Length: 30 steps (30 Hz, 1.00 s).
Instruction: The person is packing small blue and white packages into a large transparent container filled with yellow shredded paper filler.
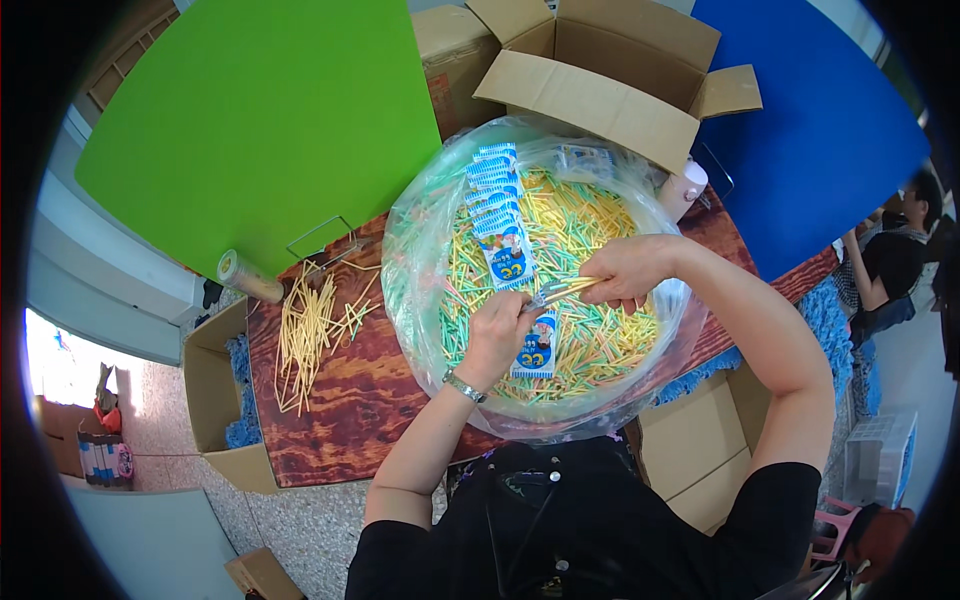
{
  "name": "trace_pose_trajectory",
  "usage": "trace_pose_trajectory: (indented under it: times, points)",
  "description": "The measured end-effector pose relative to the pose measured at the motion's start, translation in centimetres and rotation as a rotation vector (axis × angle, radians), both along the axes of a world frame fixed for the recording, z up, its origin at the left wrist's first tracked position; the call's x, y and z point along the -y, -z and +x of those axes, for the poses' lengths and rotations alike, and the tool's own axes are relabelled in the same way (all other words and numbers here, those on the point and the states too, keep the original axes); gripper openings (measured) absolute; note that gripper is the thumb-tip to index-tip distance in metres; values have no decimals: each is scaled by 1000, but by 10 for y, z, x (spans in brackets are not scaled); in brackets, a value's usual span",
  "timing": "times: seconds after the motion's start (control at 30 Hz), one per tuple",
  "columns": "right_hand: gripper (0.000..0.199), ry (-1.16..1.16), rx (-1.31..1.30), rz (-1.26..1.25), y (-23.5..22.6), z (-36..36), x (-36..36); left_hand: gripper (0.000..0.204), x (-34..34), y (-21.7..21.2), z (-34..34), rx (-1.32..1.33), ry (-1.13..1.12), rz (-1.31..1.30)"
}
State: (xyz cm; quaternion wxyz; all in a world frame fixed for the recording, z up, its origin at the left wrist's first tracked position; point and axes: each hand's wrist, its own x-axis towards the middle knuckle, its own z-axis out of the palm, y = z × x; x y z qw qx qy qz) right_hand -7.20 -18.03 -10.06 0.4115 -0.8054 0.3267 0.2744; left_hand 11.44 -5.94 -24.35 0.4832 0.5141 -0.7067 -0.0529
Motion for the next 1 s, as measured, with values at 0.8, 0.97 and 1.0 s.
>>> trace_pose_trajectory:
  times: [0.8,0.97,1.0]
  points:
    - [19,-444,-270,-582,-4,33,-27,15,-9,-8,-4,382,-16,60]
    - [18,-403,-280,-621,-13,39,-35,14,-7,-5,-5,342,-8,66]
    - [19,-411,-259,-633,-11,38,-34,13,-6,-4,-5,298,6,56]
